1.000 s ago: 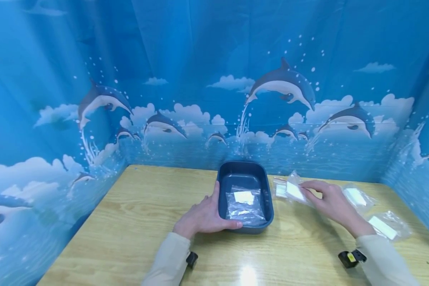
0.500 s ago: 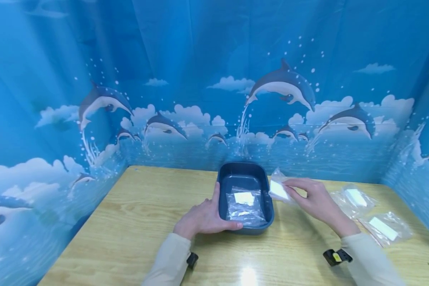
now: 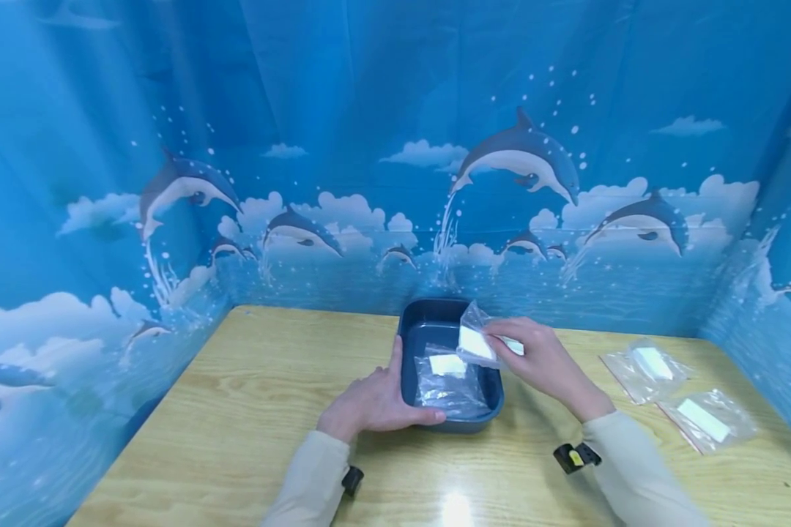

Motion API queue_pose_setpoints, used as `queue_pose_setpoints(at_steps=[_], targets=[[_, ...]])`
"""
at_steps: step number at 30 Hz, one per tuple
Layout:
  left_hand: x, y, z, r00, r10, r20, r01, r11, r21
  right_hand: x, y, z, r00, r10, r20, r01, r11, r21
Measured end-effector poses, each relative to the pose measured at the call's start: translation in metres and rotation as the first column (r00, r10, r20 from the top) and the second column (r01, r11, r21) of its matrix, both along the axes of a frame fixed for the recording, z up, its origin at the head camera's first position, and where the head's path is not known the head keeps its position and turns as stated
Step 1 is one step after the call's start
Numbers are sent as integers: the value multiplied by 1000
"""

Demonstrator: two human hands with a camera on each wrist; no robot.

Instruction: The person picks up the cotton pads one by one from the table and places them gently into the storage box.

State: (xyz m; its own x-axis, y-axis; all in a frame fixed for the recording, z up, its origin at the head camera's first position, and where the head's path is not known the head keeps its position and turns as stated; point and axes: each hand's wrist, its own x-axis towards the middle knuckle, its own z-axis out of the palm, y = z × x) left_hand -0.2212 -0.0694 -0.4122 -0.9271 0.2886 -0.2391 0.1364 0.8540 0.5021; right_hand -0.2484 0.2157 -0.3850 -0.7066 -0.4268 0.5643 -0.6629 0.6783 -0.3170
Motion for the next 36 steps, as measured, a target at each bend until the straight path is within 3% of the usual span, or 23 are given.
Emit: queue_pose_setpoints(at_steps=[36], targets=[[1, 0, -1, 1000, 13, 24, -13, 1000, -6, -35, -35, -22, 995, 4, 95, -10, 998, 63]])
